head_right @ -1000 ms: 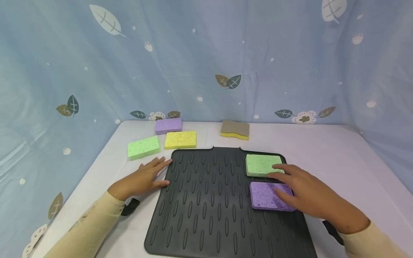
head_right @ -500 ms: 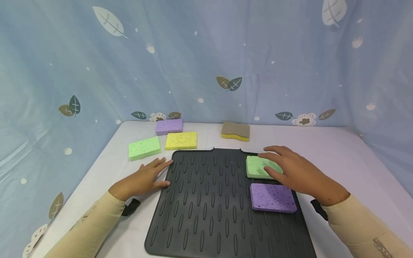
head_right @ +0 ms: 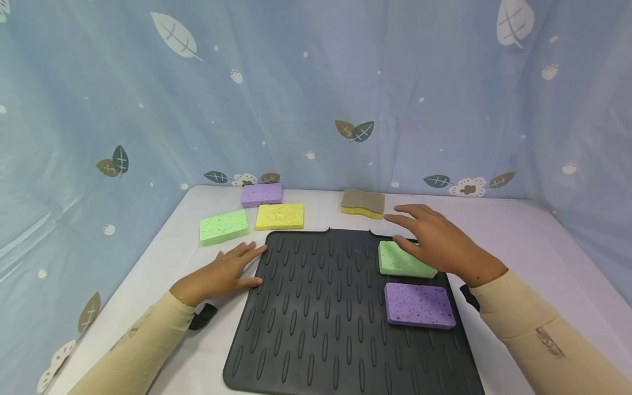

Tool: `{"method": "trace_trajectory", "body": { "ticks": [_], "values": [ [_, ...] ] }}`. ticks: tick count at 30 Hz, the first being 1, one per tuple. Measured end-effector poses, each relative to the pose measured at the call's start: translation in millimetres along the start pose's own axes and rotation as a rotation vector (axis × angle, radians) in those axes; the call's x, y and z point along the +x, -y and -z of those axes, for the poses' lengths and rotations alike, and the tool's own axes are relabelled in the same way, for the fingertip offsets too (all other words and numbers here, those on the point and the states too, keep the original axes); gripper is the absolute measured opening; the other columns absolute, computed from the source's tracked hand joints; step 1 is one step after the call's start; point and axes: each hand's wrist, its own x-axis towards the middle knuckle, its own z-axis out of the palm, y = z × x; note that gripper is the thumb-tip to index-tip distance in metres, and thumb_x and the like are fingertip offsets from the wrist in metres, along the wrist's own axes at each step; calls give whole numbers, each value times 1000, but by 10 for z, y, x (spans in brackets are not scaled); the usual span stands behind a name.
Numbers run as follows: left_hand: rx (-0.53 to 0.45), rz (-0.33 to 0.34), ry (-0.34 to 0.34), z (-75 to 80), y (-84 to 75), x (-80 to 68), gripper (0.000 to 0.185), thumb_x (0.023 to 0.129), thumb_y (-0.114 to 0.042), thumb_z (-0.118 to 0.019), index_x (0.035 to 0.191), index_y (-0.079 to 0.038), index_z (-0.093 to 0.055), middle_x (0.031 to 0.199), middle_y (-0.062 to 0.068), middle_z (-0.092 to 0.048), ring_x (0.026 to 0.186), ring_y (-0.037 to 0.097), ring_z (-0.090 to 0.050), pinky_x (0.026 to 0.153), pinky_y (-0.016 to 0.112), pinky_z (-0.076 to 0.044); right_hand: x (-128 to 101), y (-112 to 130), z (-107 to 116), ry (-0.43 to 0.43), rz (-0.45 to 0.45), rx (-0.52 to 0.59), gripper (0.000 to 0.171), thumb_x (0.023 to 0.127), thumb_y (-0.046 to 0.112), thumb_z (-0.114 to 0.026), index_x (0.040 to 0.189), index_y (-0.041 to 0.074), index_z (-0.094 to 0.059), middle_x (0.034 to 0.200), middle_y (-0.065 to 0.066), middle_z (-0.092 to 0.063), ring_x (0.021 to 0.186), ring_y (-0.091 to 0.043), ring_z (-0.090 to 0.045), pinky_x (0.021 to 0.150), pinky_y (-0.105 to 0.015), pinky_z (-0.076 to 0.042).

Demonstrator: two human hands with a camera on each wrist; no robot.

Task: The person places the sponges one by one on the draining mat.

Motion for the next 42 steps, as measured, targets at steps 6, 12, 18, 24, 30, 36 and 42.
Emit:
{"method": "trace_trajectory", "body": {
  "ticks": [6,12,18,24,30,36,42],
  "values": [
    [-6,4,4,13,-5,-7,77,95,-47,-63,159,-19,-29,165,17,-25,153,41,-20,115,73,-17,188,-20,-27,74,-36,-6,49,96,22,-67,142,12,-56,143,-23,-53,131,-45,-49,102,-64,-44],
    [-7,-5,-4,18,-9,-14,77,95,-48,-62,159,-19,-30,164,18,-27,152,41,-21,114,74,-17,343,-74,-48,82,-41,-20,48,96,22,-67,141,7,-57,142,-25,-53,130,-47,-50,103,-64,-43],
    [-3,-7,-9,14,-9,-12,77,95,-48,-62,159,-19,-30,164,17,-27,152,41,-22,114,74,-18,499,-137,-96,116,-70,-13,49,96,22,-67,141,7,-56,144,-26,-51,131,-48,-49,104,-64,-43],
    [-4,2,-2,7,-6,-3,77,95,-48,-63,159,-19,-30,164,17,-26,152,41,-21,115,74,-17,645,-181,-181,157,-92,-4,52,96,22,-68,143,7,-54,146,-27,-50,133,-49,-48,105,-64,-42],
    [-4,6,-2,-10,8,2,77,95,-48,-63,159,-19,-30,165,16,-26,153,40,-21,115,73,-17,789,-233,-305,196,-96,-14,55,96,22,-68,146,6,-51,146,-28,-49,132,-52,-47,103,-64,-44],
    [-1,5,1,-22,13,13,77,95,-48,-63,159,-20,-30,165,15,-26,153,39,-20,115,73,-17,887,-273,-381,231,-91,-7,61,96,22,-67,150,5,-45,147,-31,-46,132,-54,-46,102,-65,-44],
    [1,10,4,-20,7,6,78,95,-49,-63,159,-20,-30,165,15,-26,154,38,-20,116,73,-17,992,-271,-436,285,-100,-12,62,98,24,-66,151,3,-42,149,-35,-42,132,-57,-44,100,-68,-44]
  ]
}}
